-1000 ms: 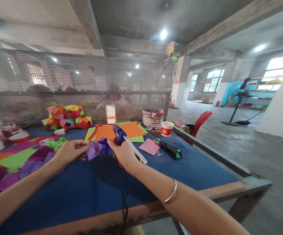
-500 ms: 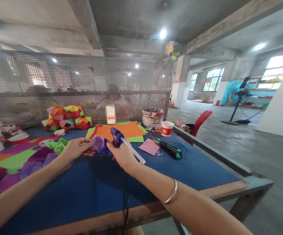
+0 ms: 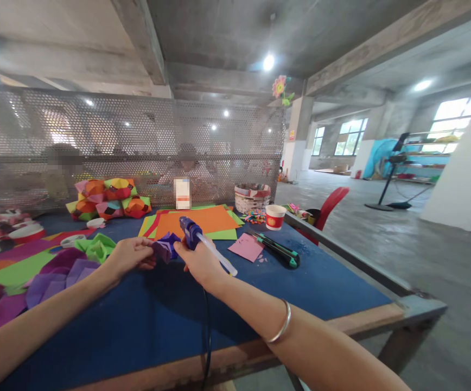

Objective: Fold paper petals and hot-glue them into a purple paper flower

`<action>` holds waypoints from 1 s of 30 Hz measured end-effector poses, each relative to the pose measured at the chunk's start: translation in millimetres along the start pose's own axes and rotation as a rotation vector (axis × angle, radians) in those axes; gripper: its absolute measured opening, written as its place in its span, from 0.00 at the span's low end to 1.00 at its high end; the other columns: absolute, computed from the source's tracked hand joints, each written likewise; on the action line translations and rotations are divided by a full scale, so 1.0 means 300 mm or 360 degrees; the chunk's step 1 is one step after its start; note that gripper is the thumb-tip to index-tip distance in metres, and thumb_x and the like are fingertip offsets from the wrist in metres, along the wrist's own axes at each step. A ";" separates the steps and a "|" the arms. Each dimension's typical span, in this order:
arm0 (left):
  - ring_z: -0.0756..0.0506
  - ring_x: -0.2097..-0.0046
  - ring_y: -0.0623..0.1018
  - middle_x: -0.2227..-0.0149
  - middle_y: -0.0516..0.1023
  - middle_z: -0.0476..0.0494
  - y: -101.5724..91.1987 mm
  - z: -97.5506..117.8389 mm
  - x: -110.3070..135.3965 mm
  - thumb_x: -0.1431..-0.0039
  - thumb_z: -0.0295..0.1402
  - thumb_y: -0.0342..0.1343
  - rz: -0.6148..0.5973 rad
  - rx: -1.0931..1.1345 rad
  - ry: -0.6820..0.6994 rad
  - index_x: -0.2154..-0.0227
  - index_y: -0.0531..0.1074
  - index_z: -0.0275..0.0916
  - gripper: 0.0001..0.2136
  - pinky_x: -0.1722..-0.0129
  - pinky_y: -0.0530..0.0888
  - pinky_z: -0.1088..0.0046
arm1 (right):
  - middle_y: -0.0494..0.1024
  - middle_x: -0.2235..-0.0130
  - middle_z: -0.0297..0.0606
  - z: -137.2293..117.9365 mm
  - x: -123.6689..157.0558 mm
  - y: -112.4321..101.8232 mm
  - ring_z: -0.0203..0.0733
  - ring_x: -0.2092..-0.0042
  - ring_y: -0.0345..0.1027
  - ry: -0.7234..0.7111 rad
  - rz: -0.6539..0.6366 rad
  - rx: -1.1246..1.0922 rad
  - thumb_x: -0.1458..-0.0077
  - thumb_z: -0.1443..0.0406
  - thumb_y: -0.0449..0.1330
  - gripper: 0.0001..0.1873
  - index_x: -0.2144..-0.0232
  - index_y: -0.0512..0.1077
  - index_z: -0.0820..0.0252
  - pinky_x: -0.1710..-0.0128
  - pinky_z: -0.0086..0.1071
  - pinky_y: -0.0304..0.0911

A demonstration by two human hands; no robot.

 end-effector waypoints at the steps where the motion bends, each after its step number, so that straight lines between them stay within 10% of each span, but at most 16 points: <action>1: 0.46 0.78 0.80 0.83 0.77 0.49 0.002 0.002 0.000 0.61 0.26 0.60 -0.0006 0.0010 0.0000 0.77 0.72 0.37 0.05 0.78 0.77 0.75 | 0.68 0.71 0.28 -0.001 0.002 -0.001 0.26 0.83 0.58 0.0014 0.0007 0.0014 0.46 0.61 0.61 0.09 0.69 0.66 0.60 0.83 0.25 0.57; 30: 0.44 0.70 0.82 0.74 0.82 0.42 0.028 0.055 0.060 0.63 0.28 0.67 -0.0198 0.0322 -0.0059 0.70 0.71 0.35 0.14 0.68 0.79 0.69 | 0.77 0.68 0.35 0.012 0.016 0.062 0.36 0.68 0.76 0.0081 -0.0448 -0.0506 0.44 0.59 0.62 0.12 0.62 0.70 0.61 0.73 0.26 0.71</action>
Point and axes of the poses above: each hand's wrist, its own x-axis away from the middle knuckle, its own y-axis out of the palm, z = x × y, the point moved 3 cm from there along -x, towards the middle knuckle
